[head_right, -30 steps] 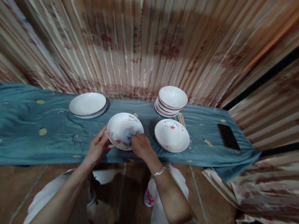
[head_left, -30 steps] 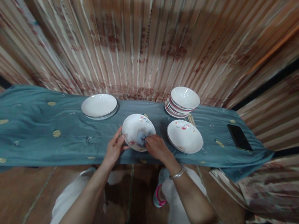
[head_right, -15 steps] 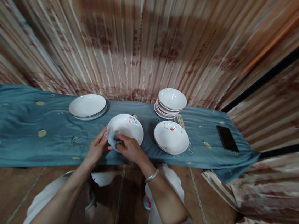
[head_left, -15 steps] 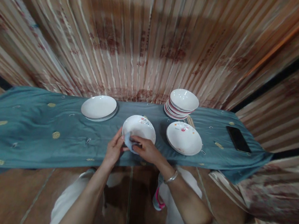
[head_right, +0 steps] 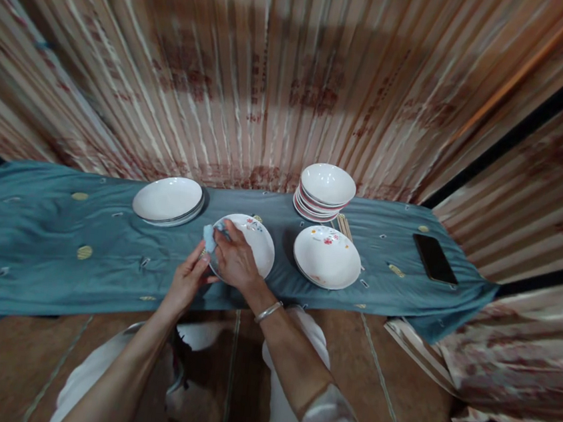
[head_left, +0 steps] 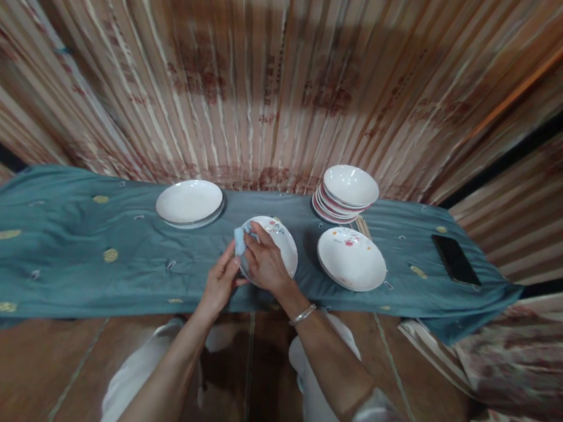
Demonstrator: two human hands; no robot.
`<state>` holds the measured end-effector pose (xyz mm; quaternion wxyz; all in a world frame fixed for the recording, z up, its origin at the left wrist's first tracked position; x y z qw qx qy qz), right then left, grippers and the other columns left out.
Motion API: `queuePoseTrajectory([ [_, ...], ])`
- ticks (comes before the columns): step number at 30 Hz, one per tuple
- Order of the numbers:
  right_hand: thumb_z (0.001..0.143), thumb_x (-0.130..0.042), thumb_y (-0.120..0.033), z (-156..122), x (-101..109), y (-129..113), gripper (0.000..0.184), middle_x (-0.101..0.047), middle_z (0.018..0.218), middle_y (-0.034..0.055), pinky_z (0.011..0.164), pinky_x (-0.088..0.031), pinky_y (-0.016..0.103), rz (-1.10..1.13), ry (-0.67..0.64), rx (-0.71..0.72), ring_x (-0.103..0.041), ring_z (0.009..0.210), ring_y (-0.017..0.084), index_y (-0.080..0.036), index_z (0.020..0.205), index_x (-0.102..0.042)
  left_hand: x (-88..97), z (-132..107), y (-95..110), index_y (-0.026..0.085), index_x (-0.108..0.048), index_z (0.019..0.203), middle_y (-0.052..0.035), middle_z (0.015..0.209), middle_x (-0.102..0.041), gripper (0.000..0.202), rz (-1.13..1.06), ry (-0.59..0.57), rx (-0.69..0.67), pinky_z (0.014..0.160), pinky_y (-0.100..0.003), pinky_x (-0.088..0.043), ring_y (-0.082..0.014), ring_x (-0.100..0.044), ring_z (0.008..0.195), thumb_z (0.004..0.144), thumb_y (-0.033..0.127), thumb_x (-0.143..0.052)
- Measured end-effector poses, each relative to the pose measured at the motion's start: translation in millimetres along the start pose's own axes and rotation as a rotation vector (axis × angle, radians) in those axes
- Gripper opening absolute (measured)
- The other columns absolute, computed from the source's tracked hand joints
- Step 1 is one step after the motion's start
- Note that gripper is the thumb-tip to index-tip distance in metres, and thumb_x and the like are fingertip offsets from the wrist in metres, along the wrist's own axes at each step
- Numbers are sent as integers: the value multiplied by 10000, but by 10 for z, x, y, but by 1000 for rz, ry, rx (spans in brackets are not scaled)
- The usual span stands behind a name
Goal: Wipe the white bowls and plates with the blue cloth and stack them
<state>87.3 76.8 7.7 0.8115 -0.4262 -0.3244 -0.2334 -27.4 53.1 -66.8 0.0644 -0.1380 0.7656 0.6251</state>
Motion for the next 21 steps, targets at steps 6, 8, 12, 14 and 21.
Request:
queuePoseTrajectory([
  [6,994,-429,-207,156,24,190,402,-447,1517,156,1187,-347,477,-87,77,-88,-443,1387,273,-157,1363,-581,-27,-47,27,250,-560,1423,-76,1291,-684,798,15,-17,-6,732,-330,-631,-229,-703,987,701,476,-814],
  [8,994,-430,-200,206,43,277,389,-470,1496,154,1173,-356,475,-116,95,-113,-462,1364,273,-162,1344,-594,-44,-58,26,260,-558,1424,-68,1283,-689,809,5,-30,1,725,-327,-630,-214,-707,951,692,485,-817],
  [12,989,-425,-172,271,77,490,382,-542,1418,162,1135,-390,453,-206,75,-186,-510,1297,280,-160,1323,-611,-26,-58,-3,255,-549,1431,-74,1249,-705,828,-11,-27,20,719,-326,-627,-211,-714,922,684,484,-823],
  [14,989,-416,-161,267,91,586,387,-576,1372,165,1109,-414,438,-264,49,-214,-537,1250,281,-157,1324,-609,-6,-53,-25,250,-530,1447,-79,1215,-720,839,-15,-27,30,728,-336,-627,-218,-719,924,694,482,-817],
  [21,978,-406,-128,94,224,760,384,-649,1193,157,1022,-467,387,-406,-3,-246,-577,1085,254,-154,1294,-623,43,-34,-91,254,-520,1456,-98,1226,-717,855,-64,-33,60,764,-368,-627,-248,-722,981,690,480,-823],
])
Point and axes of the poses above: each hand's wrist, its own z-axis towards the middle knuckle, its own x-axis out of the back of the hand, y = z × x, the point moved 9 cm from there along z, towards the middle knuckle
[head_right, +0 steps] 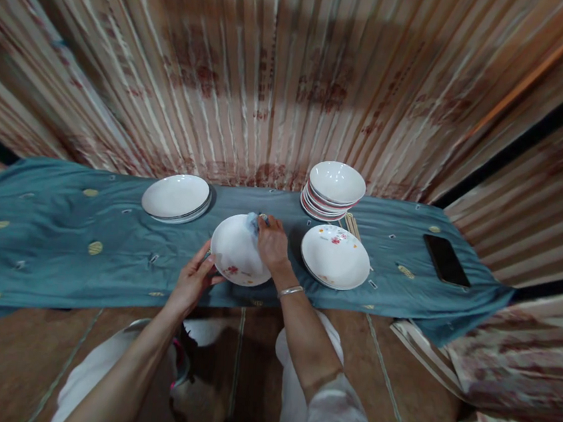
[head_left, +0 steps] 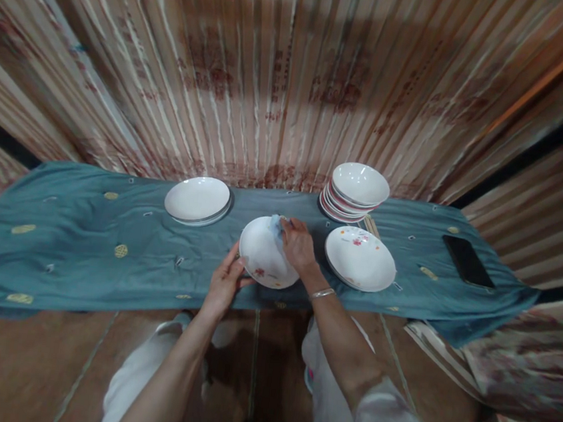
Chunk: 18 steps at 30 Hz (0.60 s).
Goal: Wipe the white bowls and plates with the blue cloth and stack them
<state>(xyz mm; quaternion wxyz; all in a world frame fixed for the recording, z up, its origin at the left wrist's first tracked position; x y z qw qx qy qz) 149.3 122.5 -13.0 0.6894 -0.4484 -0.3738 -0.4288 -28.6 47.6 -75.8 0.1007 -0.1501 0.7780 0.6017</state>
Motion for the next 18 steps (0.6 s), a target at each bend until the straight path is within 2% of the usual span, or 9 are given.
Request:
queuePoseTrajectory([
  [8,973,-386,-107,-265,26,50,360,-589,1283,192,1022,-465,417,-91,-120,24,-542,1130,276,-107,1156,-697,121,36,31,236,-677,1281,-72,1327,-667,610,26,96,-35,859,-397,-614,-252,-675,1107,705,366,-830],
  [10,965,-398,-95,-343,20,29,349,-563,1335,210,1048,-455,414,-99,-135,48,-524,1178,282,-85,1123,-709,169,55,44,234,-712,1227,-66,1311,-677,547,65,135,-59,843,-376,-615,-254,-671,1113,701,331,-825],
  [13,953,-425,-79,-447,19,0,328,-548,1377,222,1070,-453,394,-105,-170,67,-512,1231,282,-72,1078,-728,221,81,60,233,-737,1181,-51,1283,-693,499,125,163,-98,745,-306,-614,-238,-681,1067,694,317,-808],
  [15,950,-431,-72,-508,8,-26,324,-611,1302,206,1069,-460,381,-108,-229,81,-531,1227,278,-80,1047,-740,228,95,59,232,-735,1183,-47,1277,-696,509,151,148,-113,675,-261,-596,-221,-687,1022,689,341,-800],
  [18,939,-444,-58,-599,-17,-94,318,-694,1151,172,1081,-453,365,-120,-349,127,-566,1212,274,-82,1042,-744,236,107,35,207,-718,1214,-73,1303,-683,557,161,131,-106,674,-256,-582,-216,-685,998,686,368,-793],
])
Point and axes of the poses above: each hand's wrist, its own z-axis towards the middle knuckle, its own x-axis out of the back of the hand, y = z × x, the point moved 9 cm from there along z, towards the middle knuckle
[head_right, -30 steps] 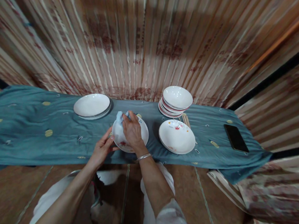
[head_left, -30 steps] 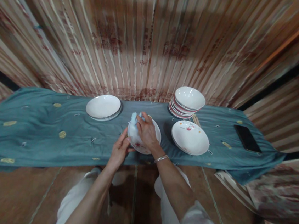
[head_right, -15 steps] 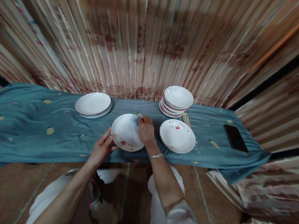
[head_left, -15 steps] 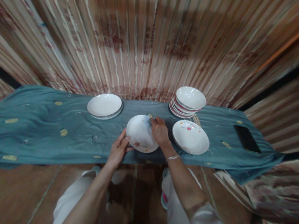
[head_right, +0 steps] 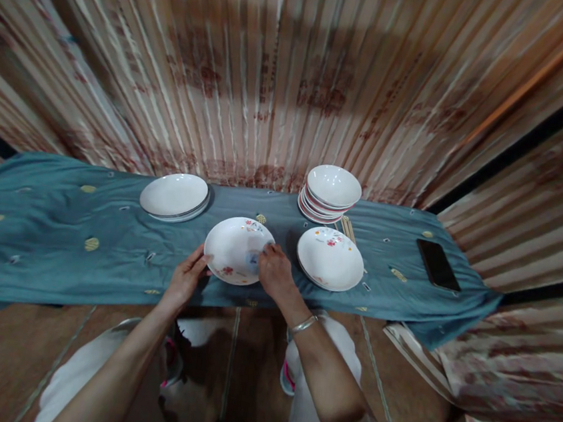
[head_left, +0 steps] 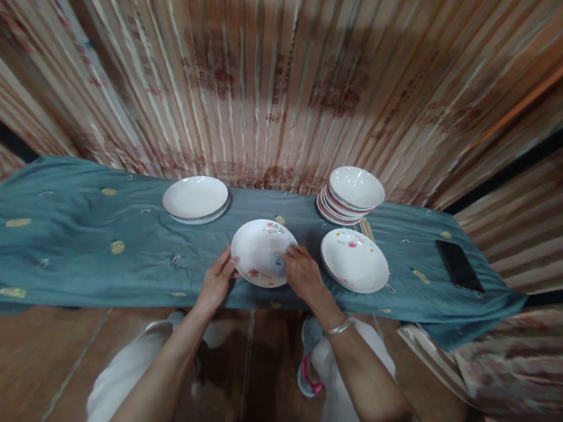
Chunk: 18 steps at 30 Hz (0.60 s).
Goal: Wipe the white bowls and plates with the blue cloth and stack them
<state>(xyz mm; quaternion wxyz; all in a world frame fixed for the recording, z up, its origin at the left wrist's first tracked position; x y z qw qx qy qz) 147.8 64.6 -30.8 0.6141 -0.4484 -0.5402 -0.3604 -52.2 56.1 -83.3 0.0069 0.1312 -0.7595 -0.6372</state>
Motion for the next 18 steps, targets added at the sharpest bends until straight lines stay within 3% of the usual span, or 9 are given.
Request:
queuePoseTrajectory([
  [6,906,-489,-52,-103,-34,-162,319,-688,1245,165,1067,-464,347,47,-134,101,-618,1192,238,-107,1111,-728,10,9,-66,196,-711,1232,-83,1265,-693,608,-34,24,38,713,-284,-572,-209,-669,968,656,372,-798],
  [12,869,-499,-40,-35,-5,-314,434,-671,1299,147,1074,-460,387,200,-22,191,-614,1209,229,-122,1269,-648,46,5,-97,160,-644,1325,-44,956,-721,769,-62,82,28,672,-254,-546,-144,-630,785,618,412,-811],
  [18,890,-492,-30,184,-4,-509,334,-691,1253,154,1075,-455,359,236,17,241,-635,1177,227,-110,1123,-717,52,-5,-113,151,-665,1291,-62,1039,-726,779,-58,89,31,682,-255,-548,-149,-637,812,596,466,-819],
])
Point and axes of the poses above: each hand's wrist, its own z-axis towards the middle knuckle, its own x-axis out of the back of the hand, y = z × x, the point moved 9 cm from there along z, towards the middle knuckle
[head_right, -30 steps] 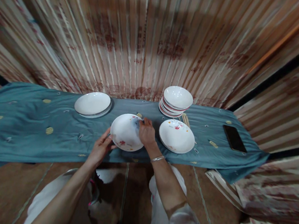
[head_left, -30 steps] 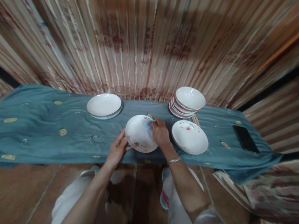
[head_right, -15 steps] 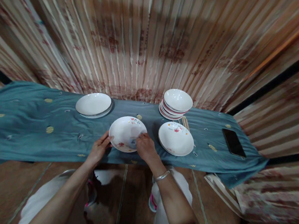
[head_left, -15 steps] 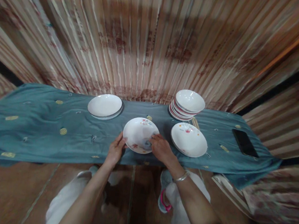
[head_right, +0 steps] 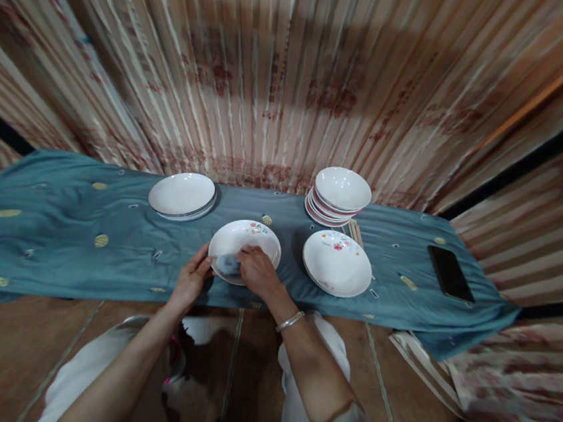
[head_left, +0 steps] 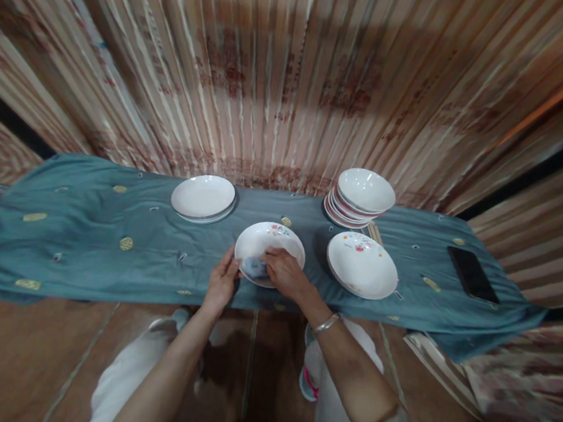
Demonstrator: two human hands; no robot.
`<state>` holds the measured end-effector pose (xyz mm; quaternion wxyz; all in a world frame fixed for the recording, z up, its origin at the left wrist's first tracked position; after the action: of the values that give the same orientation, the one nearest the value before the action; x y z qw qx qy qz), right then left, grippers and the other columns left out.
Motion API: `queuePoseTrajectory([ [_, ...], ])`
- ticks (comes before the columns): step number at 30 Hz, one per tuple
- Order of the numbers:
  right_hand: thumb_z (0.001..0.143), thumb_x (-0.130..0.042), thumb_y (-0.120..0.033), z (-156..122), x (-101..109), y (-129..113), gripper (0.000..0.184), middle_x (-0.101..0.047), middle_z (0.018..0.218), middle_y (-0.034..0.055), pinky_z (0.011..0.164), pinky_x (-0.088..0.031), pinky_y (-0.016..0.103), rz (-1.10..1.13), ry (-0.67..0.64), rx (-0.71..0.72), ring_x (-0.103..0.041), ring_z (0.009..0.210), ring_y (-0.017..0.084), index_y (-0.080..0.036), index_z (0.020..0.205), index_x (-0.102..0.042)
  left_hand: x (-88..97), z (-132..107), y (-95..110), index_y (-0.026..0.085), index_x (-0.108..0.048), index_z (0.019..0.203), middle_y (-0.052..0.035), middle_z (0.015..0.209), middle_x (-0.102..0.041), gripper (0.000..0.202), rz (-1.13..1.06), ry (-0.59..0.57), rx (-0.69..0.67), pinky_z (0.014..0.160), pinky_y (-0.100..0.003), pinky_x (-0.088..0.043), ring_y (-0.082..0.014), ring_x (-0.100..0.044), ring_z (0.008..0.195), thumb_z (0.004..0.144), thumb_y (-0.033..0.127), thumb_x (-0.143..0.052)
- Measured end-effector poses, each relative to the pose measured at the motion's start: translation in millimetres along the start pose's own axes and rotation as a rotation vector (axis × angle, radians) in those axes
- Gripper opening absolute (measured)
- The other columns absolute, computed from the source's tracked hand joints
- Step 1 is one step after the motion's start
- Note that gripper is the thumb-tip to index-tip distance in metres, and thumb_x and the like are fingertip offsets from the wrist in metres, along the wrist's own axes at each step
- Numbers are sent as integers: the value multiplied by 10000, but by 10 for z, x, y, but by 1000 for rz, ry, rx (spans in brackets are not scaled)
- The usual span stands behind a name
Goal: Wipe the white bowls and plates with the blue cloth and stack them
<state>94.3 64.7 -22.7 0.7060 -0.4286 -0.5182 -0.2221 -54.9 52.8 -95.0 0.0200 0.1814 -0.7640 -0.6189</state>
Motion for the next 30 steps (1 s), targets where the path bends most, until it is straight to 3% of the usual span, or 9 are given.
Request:
queuePoseTrajectory([
  [9,942,-430,-33,374,-63,107,371,-667,1294,188,1120,-411,336,-63,5,-95,-599,1248,231,-70,1216,-678,-5,7,4,172,-705,1238,-92,1159,-722,674,46,-40,-13,693,-284,-560,-202,-657,906,632,452,-801],
  [16,958,-427,-69,384,36,410,338,-660,1292,214,1147,-396,390,-59,137,-232,-583,1263,269,-66,1176,-686,-18,-12,13,168,-683,1276,-99,1228,-705,642,69,-73,-20,762,-321,-575,-232,-658,987,702,449,-749],
  [19,959,-404,-78,385,63,457,377,-648,1307,224,1118,-425,416,-68,149,-293,-598,1235,282,-54,1251,-642,-14,-12,0,163,-671,1290,-103,1269,-690,629,47,-69,-6,796,-331,-576,-238,-659,1023,729,441,-725],
  [23,950,-396,-78,438,39,367,442,-655,1293,219,1083,-456,418,-62,155,-310,-611,1207,284,-38,1360,-558,-23,-15,-10,167,-661,1297,-101,1312,-672,604,35,-85,5,837,-339,-571,-240,-659,1058,748,412,-715],
  [30,965,-423,-122,481,-91,2,454,-623,1354,154,1080,-455,373,99,107,-94,-597,1223,242,-123,1402,-547,0,-11,-11,167,-699,1213,-108,1337,-657,507,32,-56,17,857,-353,-568,-245,-656,1084,738,344,-706],
])
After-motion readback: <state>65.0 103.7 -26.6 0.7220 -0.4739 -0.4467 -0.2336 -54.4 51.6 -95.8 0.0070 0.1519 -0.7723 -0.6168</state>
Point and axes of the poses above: each hand's wrist, its own z-axis towards the middle knuckle, its own x-axis out of the back of the hand, y = z × x, the point moved 9 cm from there along z, towards the middle knuckle
